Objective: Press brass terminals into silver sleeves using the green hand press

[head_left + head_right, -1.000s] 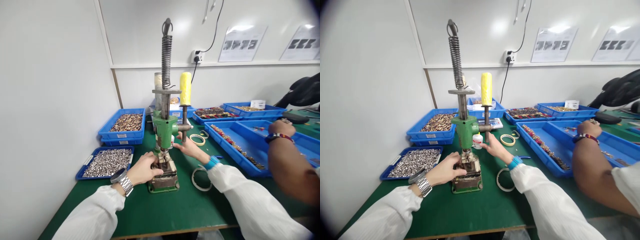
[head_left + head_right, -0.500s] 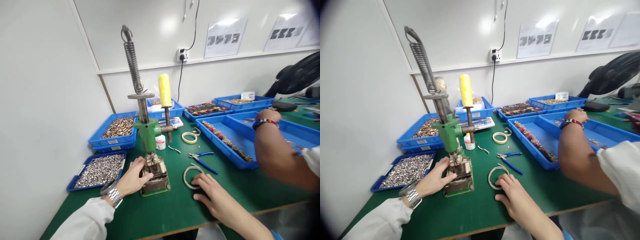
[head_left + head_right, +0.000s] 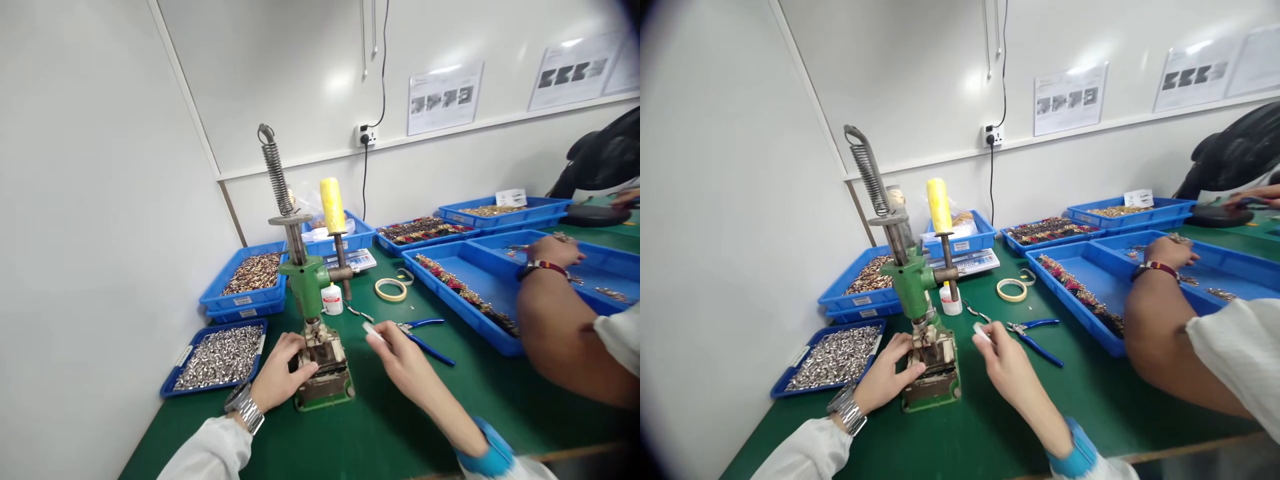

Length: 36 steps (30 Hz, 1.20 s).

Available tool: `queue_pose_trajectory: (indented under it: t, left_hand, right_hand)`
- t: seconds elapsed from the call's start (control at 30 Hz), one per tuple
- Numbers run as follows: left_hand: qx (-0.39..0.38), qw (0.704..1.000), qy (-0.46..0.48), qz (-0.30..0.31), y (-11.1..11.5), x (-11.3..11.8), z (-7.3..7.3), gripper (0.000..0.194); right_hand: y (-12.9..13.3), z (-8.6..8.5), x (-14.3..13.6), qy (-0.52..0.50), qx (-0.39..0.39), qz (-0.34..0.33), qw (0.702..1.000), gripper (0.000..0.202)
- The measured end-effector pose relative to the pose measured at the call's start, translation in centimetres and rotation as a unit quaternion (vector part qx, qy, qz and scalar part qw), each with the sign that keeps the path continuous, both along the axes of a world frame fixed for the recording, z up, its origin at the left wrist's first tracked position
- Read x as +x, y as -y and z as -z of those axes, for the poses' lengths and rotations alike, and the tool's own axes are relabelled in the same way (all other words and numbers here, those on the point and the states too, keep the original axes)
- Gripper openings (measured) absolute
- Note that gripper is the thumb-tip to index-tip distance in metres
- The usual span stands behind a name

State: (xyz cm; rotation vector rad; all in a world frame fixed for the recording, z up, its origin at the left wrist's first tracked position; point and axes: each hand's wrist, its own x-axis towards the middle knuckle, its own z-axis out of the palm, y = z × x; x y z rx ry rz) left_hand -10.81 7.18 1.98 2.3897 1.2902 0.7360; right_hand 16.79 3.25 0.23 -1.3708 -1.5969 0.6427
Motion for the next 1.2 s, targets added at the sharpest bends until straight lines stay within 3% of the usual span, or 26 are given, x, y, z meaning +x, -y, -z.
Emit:
queue_pose_trajectory:
  t: [0.17,0.37,0.53,0.77,0.83,0.93,1.0,1.1,1.2]
  left_hand:
    - [-0.041,0.998,0.010,0.042,-0.2,-0.5,-0.6,0.031]
    - [-0.042,0.998,0.018,0.045,-0.2,-0.6,-0.1,0.034]
    - [-0.040,0.998,0.024,0.048,-0.4,-0.8,0.4,0.035]
    - [-0.025,0.998,0.026,0.045,-0.1,-0.8,0.5,0.037]
    - [-0.011,0.999,0.031,0.041,0.0,-0.8,0.6,0.035]
    - [0.010,0.998,0.046,0.032,0.0,-0.5,0.9,0.030]
    - [0.022,0.998,0.053,0.026,0.1,-0.2,1.1,0.028]
    - [0.034,0.998,0.057,0.017,0.1,-0.1,1.1,0.027]
    - [0.018,0.998,0.055,0.030,0.2,-0.3,0.8,0.029]
  right_hand:
    - [-3.5,-0.5,-3.5,-0.011,-0.064,-0.079,0.995,0.023]
    - [-3.9,0.5,-4.0,-0.042,-0.093,-0.118,0.988,0.027]
    - [-3.8,0.7,-4.1,-0.028,-0.083,-0.100,0.991,0.025]
    - [-4.3,0.7,-3.0,-0.005,-0.103,-0.100,0.990,0.039]
    - [-3.3,0.1,-2.3,-0.029,-0.087,-0.063,0.994,0.038]
    - [-1.2,-3.1,-1.6,-0.144,-0.004,0.084,0.986,0.037]
    - [-0.6,-7.1,-1.4,-0.230,0.108,0.155,0.955,0.038]
    - [-3.0,-14.8,-1.9,-0.246,0.253,0.150,0.924,0.045]
    - [-8.2,-21.5,-2.3,-0.195,0.259,0.088,0.942,0.049]
